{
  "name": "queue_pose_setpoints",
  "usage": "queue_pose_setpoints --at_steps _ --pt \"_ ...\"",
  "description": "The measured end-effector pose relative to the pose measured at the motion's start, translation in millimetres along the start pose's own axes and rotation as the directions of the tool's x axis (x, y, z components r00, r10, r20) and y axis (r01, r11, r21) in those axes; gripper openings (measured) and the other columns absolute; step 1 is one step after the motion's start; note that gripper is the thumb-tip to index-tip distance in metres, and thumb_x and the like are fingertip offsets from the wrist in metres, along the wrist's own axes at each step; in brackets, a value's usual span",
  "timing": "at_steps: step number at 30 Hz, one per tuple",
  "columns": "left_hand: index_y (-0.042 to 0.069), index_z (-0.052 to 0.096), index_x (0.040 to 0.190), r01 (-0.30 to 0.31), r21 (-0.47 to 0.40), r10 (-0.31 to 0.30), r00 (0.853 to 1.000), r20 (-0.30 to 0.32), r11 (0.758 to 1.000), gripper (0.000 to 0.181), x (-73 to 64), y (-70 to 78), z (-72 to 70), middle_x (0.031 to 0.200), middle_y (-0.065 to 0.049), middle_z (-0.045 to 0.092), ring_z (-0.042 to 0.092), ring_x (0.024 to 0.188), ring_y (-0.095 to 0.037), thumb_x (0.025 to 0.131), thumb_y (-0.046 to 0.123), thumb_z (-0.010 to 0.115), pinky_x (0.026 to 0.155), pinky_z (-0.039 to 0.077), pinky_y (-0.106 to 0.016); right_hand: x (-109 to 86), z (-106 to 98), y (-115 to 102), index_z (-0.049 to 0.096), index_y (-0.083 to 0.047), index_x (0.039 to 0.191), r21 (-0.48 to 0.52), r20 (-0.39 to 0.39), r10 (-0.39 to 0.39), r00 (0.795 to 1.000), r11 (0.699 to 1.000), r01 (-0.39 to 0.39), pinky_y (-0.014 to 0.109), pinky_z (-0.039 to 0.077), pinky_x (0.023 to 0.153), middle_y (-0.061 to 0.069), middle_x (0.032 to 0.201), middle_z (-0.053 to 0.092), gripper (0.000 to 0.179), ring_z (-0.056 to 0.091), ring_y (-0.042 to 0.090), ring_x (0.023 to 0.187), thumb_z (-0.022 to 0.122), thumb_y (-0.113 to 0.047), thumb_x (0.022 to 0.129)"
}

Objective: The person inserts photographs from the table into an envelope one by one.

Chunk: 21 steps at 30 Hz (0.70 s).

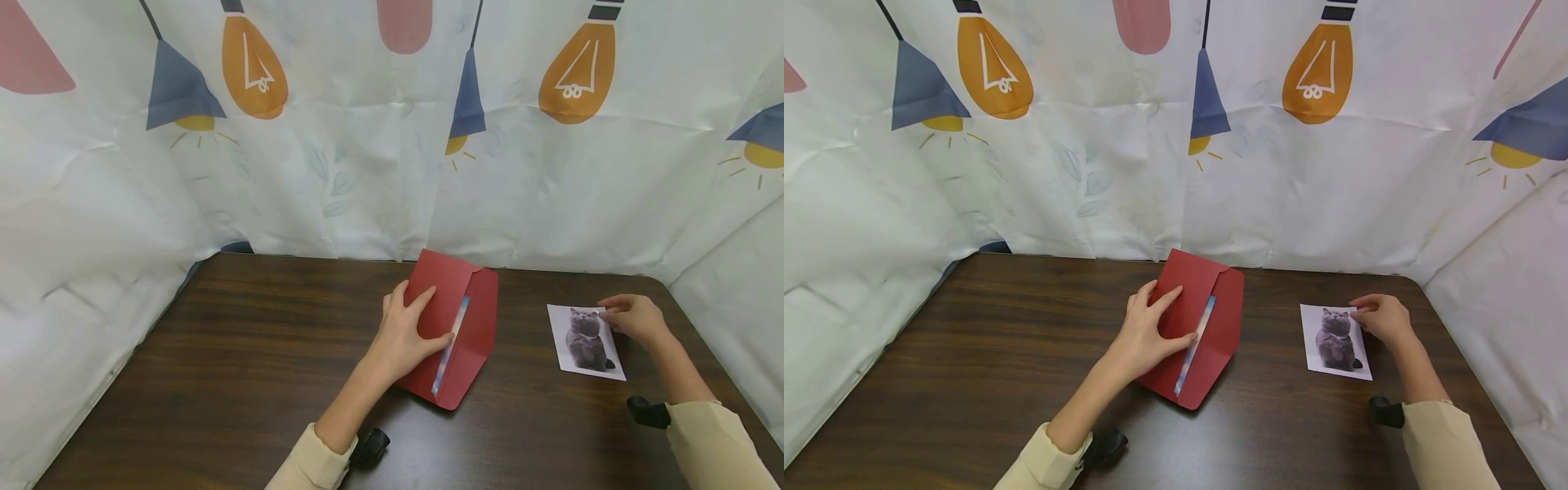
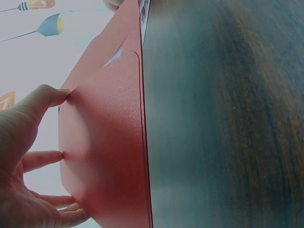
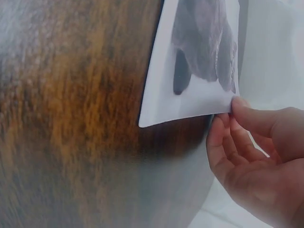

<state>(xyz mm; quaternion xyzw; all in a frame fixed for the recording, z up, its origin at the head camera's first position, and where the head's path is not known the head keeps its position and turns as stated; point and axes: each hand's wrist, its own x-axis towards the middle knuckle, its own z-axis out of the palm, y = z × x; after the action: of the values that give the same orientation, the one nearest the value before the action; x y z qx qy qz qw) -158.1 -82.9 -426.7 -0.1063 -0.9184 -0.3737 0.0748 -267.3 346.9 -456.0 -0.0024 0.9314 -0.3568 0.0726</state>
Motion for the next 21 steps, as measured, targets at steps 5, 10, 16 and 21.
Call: queue_pose_setpoints --at_steps 5,10,16,21 --pt "0.009 0.056 0.151 -0.004 0.002 0.004 1.0 0.0 1.0 0.075 -0.3 -0.4 0.0 0.16 -0.026 0.035 0.038 0.137 -0.042 0.087 0.032 0.087 0.094 0.06 -0.051 1.0 -1 -2 0.056 0.025 0.125 0.008 0.025 -0.003 1.0 1.0 0.003 0.029 0.062 0.066 0.033 0.105 0.071 0.033 0.068 0.015 0.08 0.059 0.002 0.101" --pt "0.008 0.056 0.152 -0.007 -0.002 0.007 1.0 -0.007 1.0 0.075 0.1 -0.6 -0.4 0.16 -0.026 0.035 0.038 0.137 -0.042 0.087 0.032 0.087 0.095 0.059 -0.051 1.0 -1 -6 0.055 0.024 0.125 0.014 0.043 -0.01 0.999 1.0 0.01 0.033 0.064 0.067 0.034 0.105 0.069 0.031 0.069 0.02 0.083 0.056 0.004 0.102" --pt "0.008 0.056 0.152 -0.008 -0.003 0.008 1.0 -0.01 1.0 0.075 0.1 -0.4 -1.2 0.16 -0.026 0.035 0.038 0.137 -0.041 0.087 0.032 0.087 0.094 0.06 -0.05 0.6 -2 -11 0.055 0.023 0.125 0.004 0.052 -0.007 0.999 1.0 0.007 0.035 0.064 0.069 0.04 0.111 0.065 0.029 0.069 0.023 0.084 0.054 0.006 0.102" --pt "0.008 0.056 0.152 -0.007 0.005 0.007 1.0 -0.004 1.0 0.077 0.0 -1.6 -1.0 0.159 -0.025 0.035 0.038 0.136 -0.041 0.086 0.032 0.087 0.091 0.061 -0.05 -1.7 -4 -16 0.053 0.025 0.125 0.009 0.065 -0.02 0.998 1.0 0.019 0.033 0.064 0.068 0.038 0.108 0.066 0.028 0.068 0.021 0.083 0.054 0.008 0.102"
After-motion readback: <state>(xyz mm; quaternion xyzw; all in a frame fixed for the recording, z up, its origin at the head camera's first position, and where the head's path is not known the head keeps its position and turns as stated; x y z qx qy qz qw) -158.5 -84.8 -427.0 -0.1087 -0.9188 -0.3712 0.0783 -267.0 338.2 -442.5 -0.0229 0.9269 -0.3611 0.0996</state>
